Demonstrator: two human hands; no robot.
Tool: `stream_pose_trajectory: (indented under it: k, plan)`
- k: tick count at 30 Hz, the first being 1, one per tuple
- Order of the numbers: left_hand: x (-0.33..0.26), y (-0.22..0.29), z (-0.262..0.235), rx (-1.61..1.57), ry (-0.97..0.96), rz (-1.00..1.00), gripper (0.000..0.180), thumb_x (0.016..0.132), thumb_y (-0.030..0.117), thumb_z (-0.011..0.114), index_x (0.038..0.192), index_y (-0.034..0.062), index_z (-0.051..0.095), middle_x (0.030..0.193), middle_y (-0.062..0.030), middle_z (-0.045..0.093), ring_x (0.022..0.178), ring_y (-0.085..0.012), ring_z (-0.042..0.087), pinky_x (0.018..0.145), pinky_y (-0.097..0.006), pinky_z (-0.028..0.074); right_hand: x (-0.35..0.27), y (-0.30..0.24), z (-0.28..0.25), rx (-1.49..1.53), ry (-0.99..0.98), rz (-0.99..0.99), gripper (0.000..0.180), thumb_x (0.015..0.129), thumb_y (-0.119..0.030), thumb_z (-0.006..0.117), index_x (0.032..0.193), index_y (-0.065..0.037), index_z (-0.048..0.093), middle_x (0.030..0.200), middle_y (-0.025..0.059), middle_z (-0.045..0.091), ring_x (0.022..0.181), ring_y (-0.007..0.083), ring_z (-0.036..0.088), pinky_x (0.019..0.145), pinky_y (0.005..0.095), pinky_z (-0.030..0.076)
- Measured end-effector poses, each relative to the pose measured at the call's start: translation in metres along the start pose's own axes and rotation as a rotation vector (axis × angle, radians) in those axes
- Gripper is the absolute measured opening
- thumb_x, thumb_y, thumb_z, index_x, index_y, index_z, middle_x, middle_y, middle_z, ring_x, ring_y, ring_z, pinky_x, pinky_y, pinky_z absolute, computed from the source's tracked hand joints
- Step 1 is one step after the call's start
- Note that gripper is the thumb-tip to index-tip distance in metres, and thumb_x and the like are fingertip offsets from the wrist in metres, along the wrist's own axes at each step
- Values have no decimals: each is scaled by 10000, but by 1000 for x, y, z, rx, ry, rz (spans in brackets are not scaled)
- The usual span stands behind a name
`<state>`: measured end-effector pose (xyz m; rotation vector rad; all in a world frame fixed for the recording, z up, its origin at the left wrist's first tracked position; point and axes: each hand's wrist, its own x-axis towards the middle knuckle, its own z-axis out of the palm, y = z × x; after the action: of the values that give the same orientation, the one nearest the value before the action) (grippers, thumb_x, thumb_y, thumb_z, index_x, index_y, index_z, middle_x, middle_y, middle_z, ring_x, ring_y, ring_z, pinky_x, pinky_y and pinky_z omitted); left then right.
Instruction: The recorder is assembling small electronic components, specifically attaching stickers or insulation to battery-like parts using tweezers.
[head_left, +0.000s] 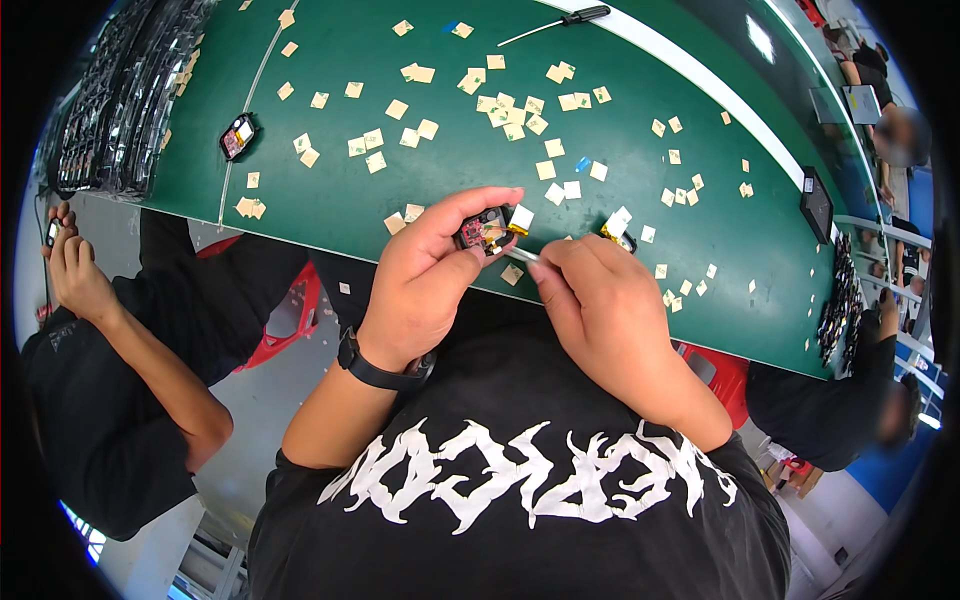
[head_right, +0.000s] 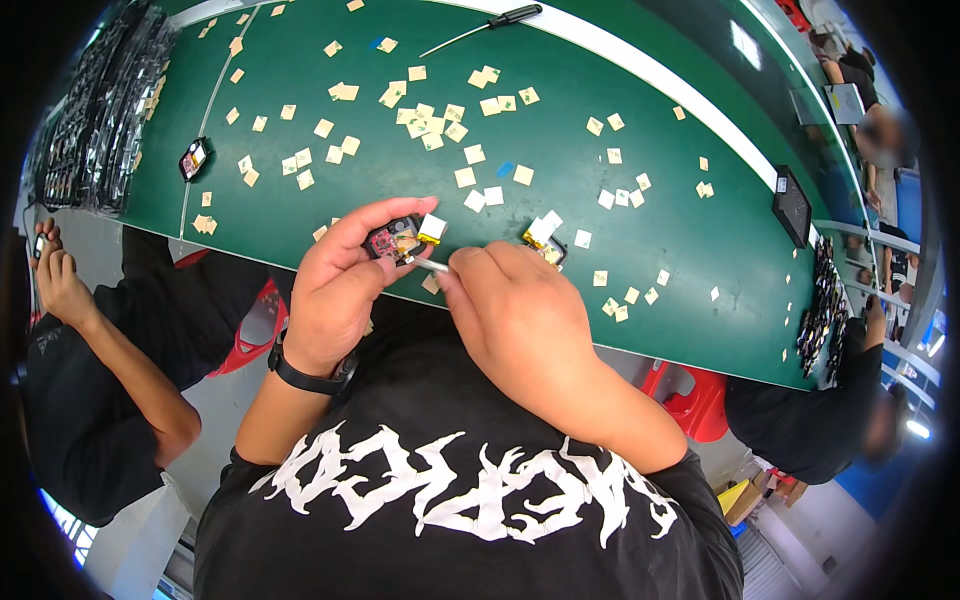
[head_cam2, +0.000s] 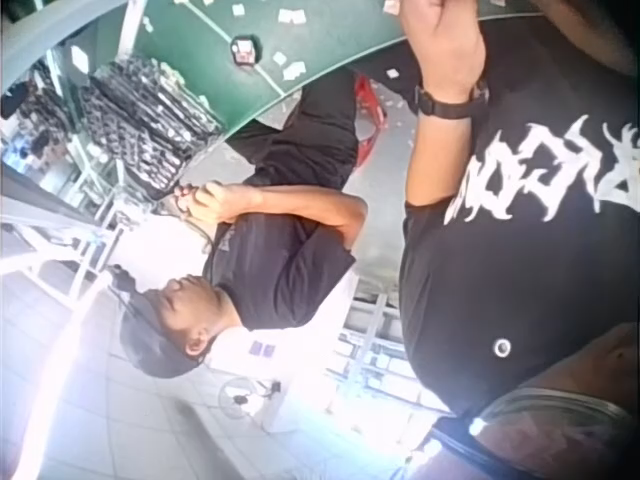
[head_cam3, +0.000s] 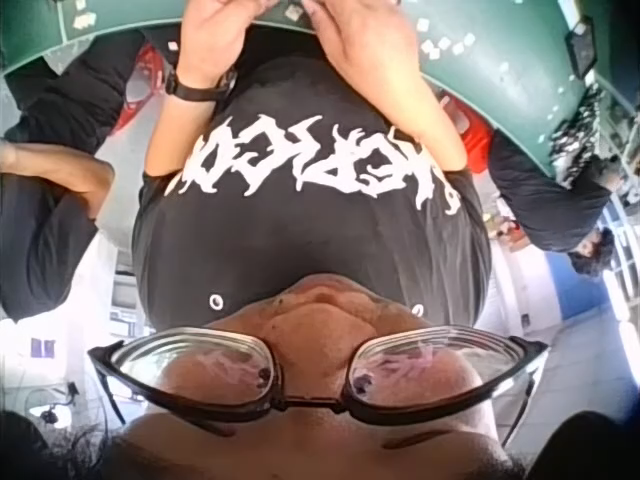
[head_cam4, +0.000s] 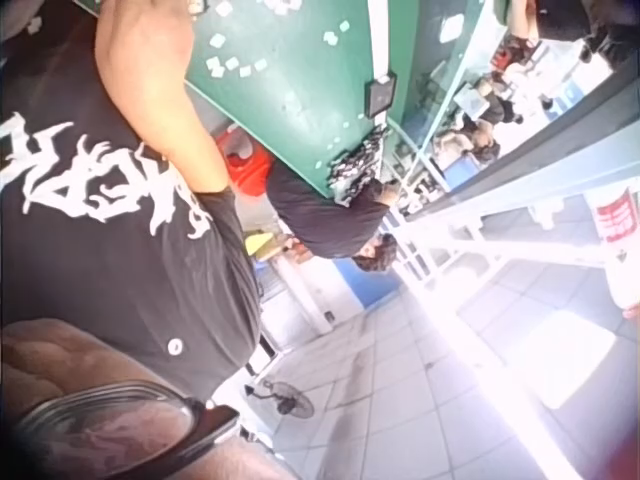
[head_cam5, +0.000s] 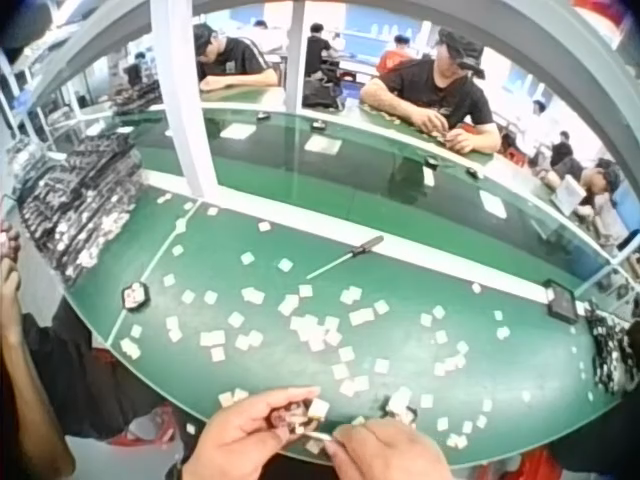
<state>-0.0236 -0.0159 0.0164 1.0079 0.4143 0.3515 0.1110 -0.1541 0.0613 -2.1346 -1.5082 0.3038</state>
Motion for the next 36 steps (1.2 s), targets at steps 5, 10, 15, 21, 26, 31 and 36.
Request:
stream_pose_trajectory:
  k: [5,10,15,21,26,31,36]
  plan:
    - [1,0,-1,73,-38,21,526,880,-104,393,1399,-92,476,1433,-198,537,1292,-238,556,1105,-378,445,0,0,10,24,50,-22,93,889,-61,678,950,-24,618,773,114,596,729,310,623,648,418,505]
    - [1,-1,-7,178,-89,39,539,864,-124,380,1393,-100,485,1427,-209,542,1308,-250,548,1107,-390,446,0,-2,12,-3,48,-6,85,879,-47,681,932,-22,620,755,116,601,708,318,620,643,421,500]
    - [4,4,-15,-102,-155,0,529,861,-82,371,1376,-134,479,1395,-292,543,1273,-305,579,1080,-430,477,-1,-4,14,52,78,-14,96,869,-33,697,936,-17,629,760,121,625,699,319,624,632,421,490]
    - [2,11,-10,-303,-72,-134,528,865,-37,362,1370,-149,470,1392,-319,530,1262,-362,592,1079,-456,487,1,-5,13,152,110,-4,118,858,-27,720,934,-12,632,767,120,643,672,310,629,598,410,482]
    - [0,7,-14,-317,-65,-124,512,882,-43,374,1376,-131,478,1394,-314,530,1253,-366,600,1068,-453,497,-4,-10,2,239,8,205,214,843,-116,789,925,-6,626,741,97,620,586,219,594,531,343,459]
    - [-4,5,-10,-176,-59,-104,449,940,-75,412,1379,-98,503,1390,-268,556,1222,-303,624,1046,-415,516,0,-7,-2,324,90,291,349,812,-193,850,1040,1,672,731,70,579,567,131,499,521,250,423]
    - [-4,4,-4,5,-44,-5,388,979,-85,451,1357,-83,541,1344,-209,613,1185,-223,635,1022,-349,521,14,-8,4,481,-45,274,223,896,-24,713,1113,13,677,881,101,703,676,87,619,562,214,461]
